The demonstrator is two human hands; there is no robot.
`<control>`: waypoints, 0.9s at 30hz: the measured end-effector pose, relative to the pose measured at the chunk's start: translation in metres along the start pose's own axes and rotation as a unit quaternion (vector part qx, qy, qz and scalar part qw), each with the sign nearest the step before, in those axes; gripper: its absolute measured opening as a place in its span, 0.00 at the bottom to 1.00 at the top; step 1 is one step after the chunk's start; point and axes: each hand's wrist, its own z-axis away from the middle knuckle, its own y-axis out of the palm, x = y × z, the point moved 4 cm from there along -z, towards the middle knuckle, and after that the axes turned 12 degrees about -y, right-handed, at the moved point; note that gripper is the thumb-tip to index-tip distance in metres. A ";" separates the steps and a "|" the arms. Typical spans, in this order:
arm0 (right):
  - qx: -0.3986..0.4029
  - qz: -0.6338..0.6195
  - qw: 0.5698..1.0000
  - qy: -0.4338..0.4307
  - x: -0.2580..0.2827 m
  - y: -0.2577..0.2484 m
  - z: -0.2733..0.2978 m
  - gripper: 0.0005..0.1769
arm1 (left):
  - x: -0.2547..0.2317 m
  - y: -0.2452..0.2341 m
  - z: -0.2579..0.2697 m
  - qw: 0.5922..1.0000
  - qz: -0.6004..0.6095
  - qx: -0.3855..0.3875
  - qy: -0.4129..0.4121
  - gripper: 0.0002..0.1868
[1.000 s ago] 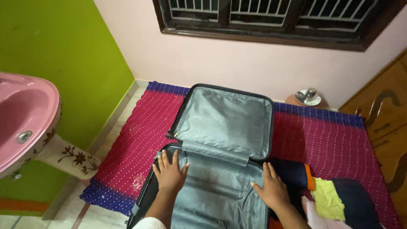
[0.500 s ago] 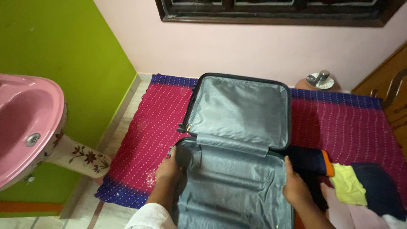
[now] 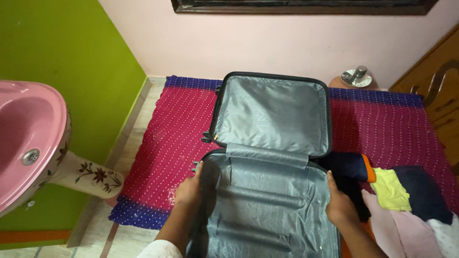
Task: The person folds clothes by hand and places them into a suitcase on a bed.
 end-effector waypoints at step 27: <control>-0.005 -0.027 1.000 -0.005 -0.005 0.011 0.062 0.63 | 0.034 0.008 0.053 0.997 0.030 -0.025 0.069 0.49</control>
